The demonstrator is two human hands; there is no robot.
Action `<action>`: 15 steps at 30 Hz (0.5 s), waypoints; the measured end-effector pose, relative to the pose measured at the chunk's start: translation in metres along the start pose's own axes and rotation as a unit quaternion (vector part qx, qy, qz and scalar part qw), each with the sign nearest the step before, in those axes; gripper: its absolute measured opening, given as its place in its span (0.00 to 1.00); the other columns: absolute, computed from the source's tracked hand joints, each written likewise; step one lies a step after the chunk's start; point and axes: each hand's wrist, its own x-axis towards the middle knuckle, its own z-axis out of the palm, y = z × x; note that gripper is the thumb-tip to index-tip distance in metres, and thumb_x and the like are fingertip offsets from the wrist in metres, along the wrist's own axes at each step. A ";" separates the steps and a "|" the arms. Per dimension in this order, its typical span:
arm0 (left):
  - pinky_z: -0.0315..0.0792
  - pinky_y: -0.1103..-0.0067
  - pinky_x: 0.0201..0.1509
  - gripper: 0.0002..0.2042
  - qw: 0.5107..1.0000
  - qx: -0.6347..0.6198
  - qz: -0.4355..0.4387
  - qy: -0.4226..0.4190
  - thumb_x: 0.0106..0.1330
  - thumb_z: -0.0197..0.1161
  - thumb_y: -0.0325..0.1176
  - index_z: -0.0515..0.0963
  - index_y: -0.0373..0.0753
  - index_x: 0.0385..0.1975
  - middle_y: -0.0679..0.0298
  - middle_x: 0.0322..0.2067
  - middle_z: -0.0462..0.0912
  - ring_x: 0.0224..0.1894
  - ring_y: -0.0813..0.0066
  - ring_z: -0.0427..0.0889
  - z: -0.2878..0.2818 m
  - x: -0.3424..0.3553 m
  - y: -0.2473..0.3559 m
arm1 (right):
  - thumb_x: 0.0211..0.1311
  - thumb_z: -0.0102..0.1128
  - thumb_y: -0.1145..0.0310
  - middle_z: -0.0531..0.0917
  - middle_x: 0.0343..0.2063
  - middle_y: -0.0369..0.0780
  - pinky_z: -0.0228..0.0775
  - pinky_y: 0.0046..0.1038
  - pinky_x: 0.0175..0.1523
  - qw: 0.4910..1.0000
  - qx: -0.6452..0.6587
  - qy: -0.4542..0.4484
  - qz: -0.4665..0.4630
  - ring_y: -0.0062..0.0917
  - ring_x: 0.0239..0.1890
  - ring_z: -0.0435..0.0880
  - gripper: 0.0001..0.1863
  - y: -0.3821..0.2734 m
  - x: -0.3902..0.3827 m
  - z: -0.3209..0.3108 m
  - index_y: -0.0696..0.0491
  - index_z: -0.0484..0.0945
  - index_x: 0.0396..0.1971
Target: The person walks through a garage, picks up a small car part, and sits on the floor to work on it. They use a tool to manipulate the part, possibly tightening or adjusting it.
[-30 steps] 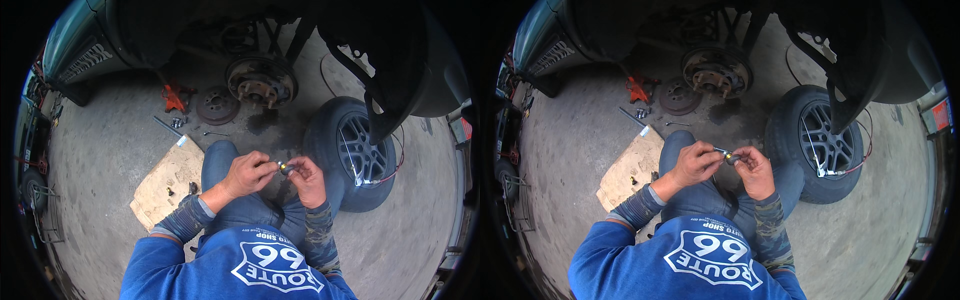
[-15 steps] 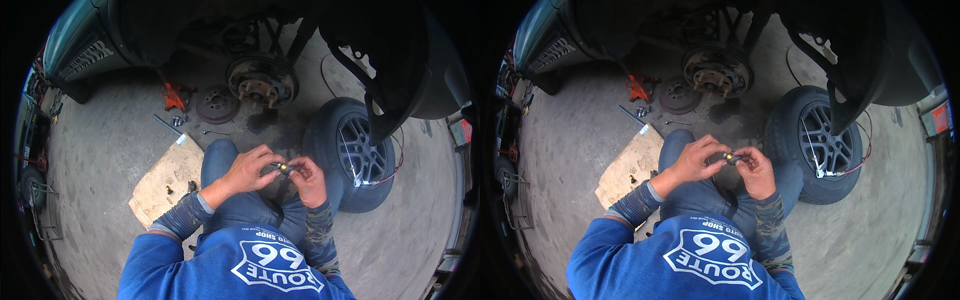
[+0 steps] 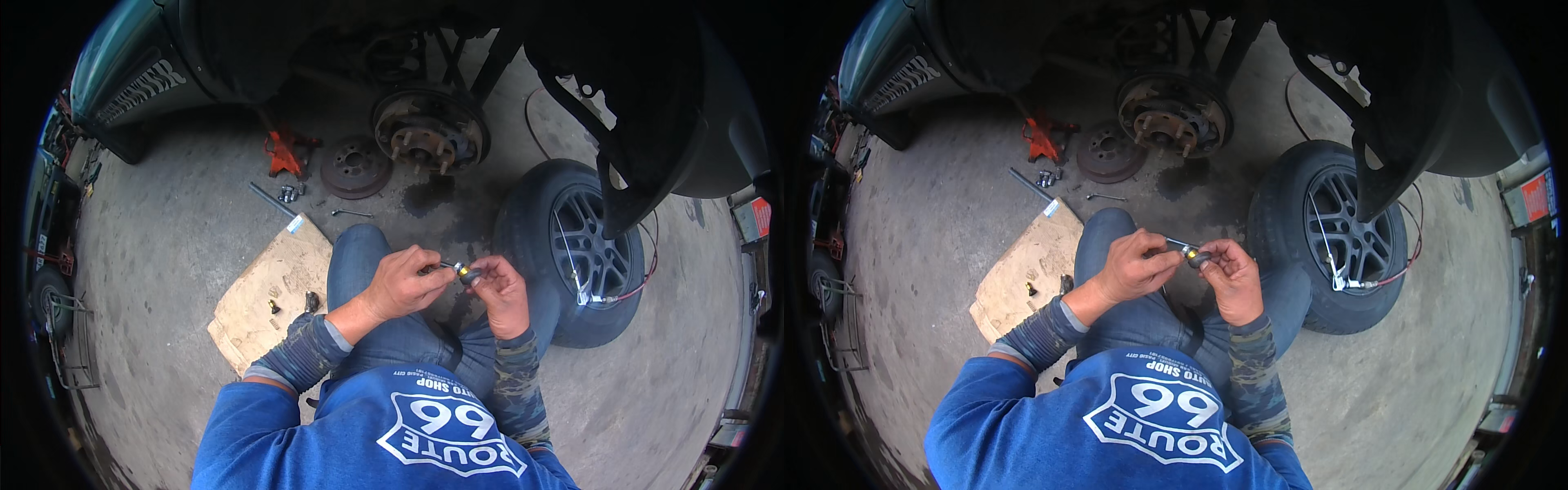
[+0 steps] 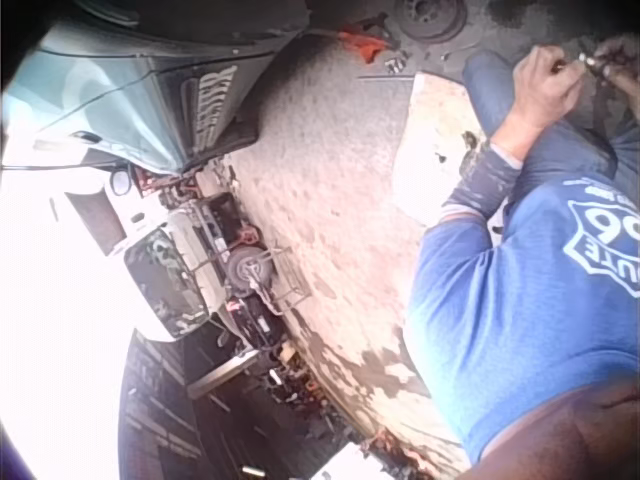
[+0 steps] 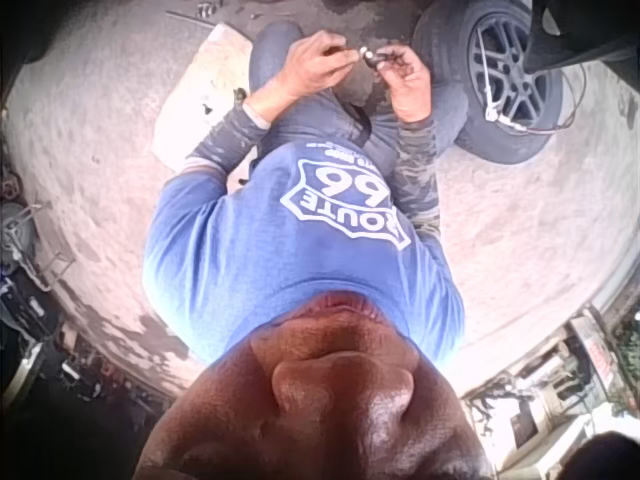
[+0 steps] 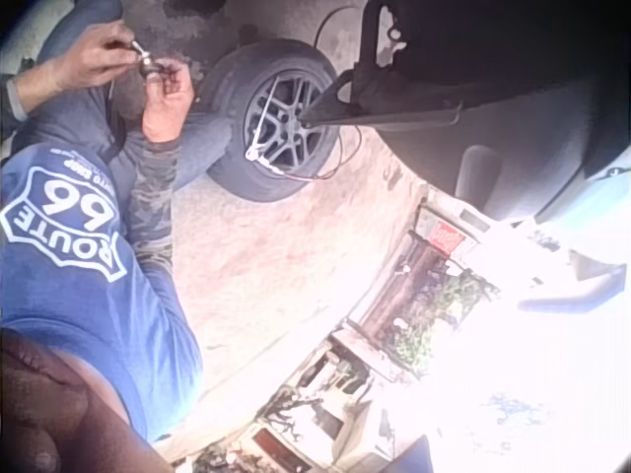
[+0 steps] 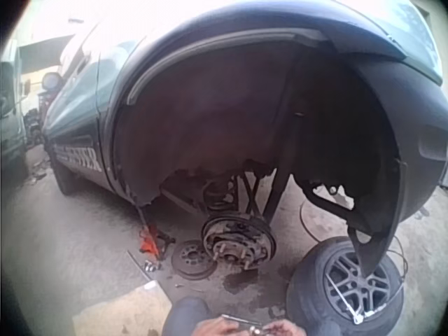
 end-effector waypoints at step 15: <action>0.75 0.77 0.32 0.20 0.999 0.011 -0.010 -0.048 0.49 0.73 0.30 0.82 0.51 0.45 0.67 0.35 0.75 0.33 0.72 0.78 -0.007 0.005 0.003 | 0.65 0.56 0.84 0.81 0.38 0.34 0.70 0.16 0.47 0.999 -0.043 -0.007 -0.009 0.13 0.40 0.78 0.09 -0.004 -0.004 0.005 0.59 0.76 0.43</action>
